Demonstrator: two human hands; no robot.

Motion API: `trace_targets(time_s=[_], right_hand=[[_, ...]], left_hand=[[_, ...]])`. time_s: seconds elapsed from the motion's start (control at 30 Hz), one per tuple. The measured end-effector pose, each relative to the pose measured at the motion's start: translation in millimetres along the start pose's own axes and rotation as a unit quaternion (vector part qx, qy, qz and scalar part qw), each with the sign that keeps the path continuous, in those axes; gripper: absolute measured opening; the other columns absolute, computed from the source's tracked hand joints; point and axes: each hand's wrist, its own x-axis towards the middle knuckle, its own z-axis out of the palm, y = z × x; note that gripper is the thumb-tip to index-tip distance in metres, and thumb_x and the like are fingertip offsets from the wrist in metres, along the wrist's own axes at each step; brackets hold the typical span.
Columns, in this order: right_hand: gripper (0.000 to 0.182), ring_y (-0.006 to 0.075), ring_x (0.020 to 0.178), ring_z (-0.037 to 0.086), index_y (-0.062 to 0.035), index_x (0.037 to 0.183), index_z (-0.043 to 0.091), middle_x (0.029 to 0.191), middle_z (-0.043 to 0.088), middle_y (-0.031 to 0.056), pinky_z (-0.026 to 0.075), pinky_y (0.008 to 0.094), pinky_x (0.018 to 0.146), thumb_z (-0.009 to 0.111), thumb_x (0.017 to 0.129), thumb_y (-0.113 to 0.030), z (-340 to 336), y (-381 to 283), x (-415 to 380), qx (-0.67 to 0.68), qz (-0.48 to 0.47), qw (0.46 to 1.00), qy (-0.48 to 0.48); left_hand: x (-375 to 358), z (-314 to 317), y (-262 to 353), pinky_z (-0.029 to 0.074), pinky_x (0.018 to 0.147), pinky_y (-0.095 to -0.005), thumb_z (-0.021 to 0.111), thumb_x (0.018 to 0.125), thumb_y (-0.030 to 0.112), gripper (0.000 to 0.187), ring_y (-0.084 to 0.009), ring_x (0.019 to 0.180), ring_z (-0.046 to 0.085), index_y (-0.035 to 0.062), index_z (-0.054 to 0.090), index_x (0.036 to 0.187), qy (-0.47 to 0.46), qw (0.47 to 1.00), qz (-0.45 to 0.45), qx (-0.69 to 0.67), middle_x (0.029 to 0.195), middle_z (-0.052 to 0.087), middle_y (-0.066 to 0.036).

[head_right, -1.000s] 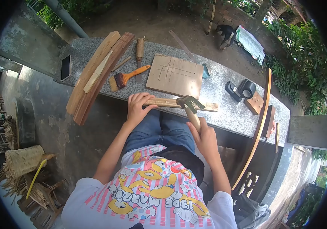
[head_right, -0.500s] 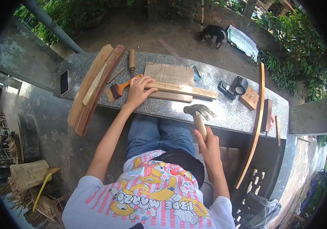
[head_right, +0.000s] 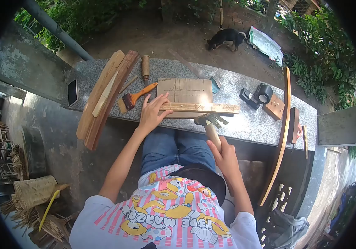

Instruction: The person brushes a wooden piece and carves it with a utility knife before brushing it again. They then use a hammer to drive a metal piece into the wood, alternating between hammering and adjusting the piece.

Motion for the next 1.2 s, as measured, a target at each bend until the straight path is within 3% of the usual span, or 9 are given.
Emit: trace_targets(time_s=[0.13, 0.17, 0.3, 0.6, 0.73, 0.8, 0.93, 0.97, 1.2], right_hand=[[0.038, 0.0245, 0.042, 0.056, 0.0002, 0.088, 0.054, 0.050, 0.053, 0.0136, 0.042, 0.0368, 0.045, 0.062, 0.095, -0.037, 5, 2, 11, -0.089, -0.035, 0.995, -0.014], [0.038, 0.0365, 0.050, 0.059, -0.0003, 0.089, 0.053, 0.055, 0.056, 0.0199, 0.044, 0.0430, 0.050, 0.062, 0.094, -0.037, 8, 1, 15, -0.110, -0.035, 0.993, -0.013], [0.037, 0.0451, 0.062, 0.061, -0.0009, 0.090, 0.053, 0.062, 0.060, 0.0244, 0.046, 0.0477, 0.054, 0.064, 0.093, -0.036, 22, 13, 36, -0.181, -0.105, 0.978, 0.000], [0.036, 0.0442, 0.071, 0.064, 0.0061, 0.109, 0.056, 0.079, 0.065, 0.0269, 0.050, 0.0430, 0.061, 0.066, 0.092, -0.024, 16, -28, 22, -0.038, -0.193, 0.978, 0.075], [0.030, 0.0474, 0.062, 0.061, 0.0013, 0.100, 0.052, 0.064, 0.060, 0.0272, 0.046, 0.0501, 0.053, 0.064, 0.094, -0.026, 42, 10, 48, -0.262, -0.131, 0.956, 0.016], [0.030, 0.0469, 0.060, 0.061, 0.0003, 0.097, 0.051, 0.062, 0.059, 0.0266, 0.045, 0.0495, 0.051, 0.063, 0.094, -0.027, 36, 16, 46, -0.144, -0.117, 0.981, 0.048], [0.029, 0.0375, 0.050, 0.060, 0.0020, 0.094, 0.053, 0.057, 0.058, 0.0207, 0.042, 0.0404, 0.046, 0.063, 0.095, -0.025, 8, -35, 28, -0.118, -0.138, 0.979, 0.094], [0.026, 0.0125, 0.043, 0.052, -0.0014, 0.092, 0.053, 0.052, 0.053, 0.0051, 0.039, 0.0287, 0.042, 0.059, 0.098, -0.026, 5, -40, 25, -0.101, -0.173, 0.972, 0.121], [0.027, 0.0106, 0.044, 0.054, -0.0002, 0.092, 0.054, 0.052, 0.053, 0.0030, 0.040, 0.0259, 0.042, 0.060, 0.097, -0.026, 2, -33, 9, -0.056, -0.225, 0.963, 0.138]], left_hand=[[-18, -4, 18, 0.024, 0.113, -0.0490, 0.072, 0.082, 0.037, 0.052, -0.0219, 0.125, 0.053, 0.0109, 0.058, 0.125, 0.013, 1.000, 0.008, 0.025, 0.119, 0.064, -0.004], [-22, -2, 21, 0.027, 0.110, -0.0472, 0.073, 0.081, 0.036, 0.049, -0.0224, 0.120, 0.055, 0.0110, 0.060, 0.121, 0.022, 1.000, -0.007, 0.014, 0.115, 0.064, -0.003], [-30, 5, 32, 0.035, 0.098, -0.0408, 0.077, 0.076, 0.033, 0.039, -0.0226, 0.105, 0.056, 0.0115, 0.068, 0.108, 0.072, 0.996, -0.044, 0.003, 0.106, 0.062, -0.001], [-27, 1, 34, 0.037, 0.093, -0.0380, 0.081, 0.071, 0.030, 0.038, -0.0223, 0.105, 0.054, 0.0119, 0.071, 0.102, 0.076, 0.992, -0.088, -0.050, 0.103, 0.062, -0.001], [-27, 2, 32, 0.037, 0.092, -0.0376, 0.082, 0.070, 0.030, 0.039, -0.0223, 0.104, 0.054, 0.0123, 0.071, 0.103, 0.084, 0.992, -0.080, -0.047, 0.103, 0.062, 0.000], [-28, 3, 32, 0.037, 0.091, -0.0372, 0.082, 0.069, 0.031, 0.040, -0.0222, 0.104, 0.054, 0.0123, 0.071, 0.102, 0.075, 0.994, -0.076, -0.022, 0.103, 0.061, 0.000], [-27, 3, 32, 0.038, 0.090, -0.0371, 0.081, 0.069, 0.031, 0.039, -0.0226, 0.102, 0.054, 0.0113, 0.071, 0.101, 0.089, 0.993, -0.068, -0.030, 0.102, 0.062, 0.000], [-27, 3, 33, 0.038, 0.090, -0.0372, 0.081, 0.069, 0.031, 0.038, -0.0225, 0.102, 0.054, 0.0115, 0.071, 0.101, 0.087, 0.993, -0.070, -0.030, 0.102, 0.062, 0.000], [-29, 5, 32, 0.037, 0.092, -0.0374, 0.080, 0.072, 0.033, 0.041, -0.0227, 0.105, 0.054, 0.0118, 0.069, 0.105, 0.081, 0.994, -0.071, -0.015, 0.105, 0.061, -0.001]])
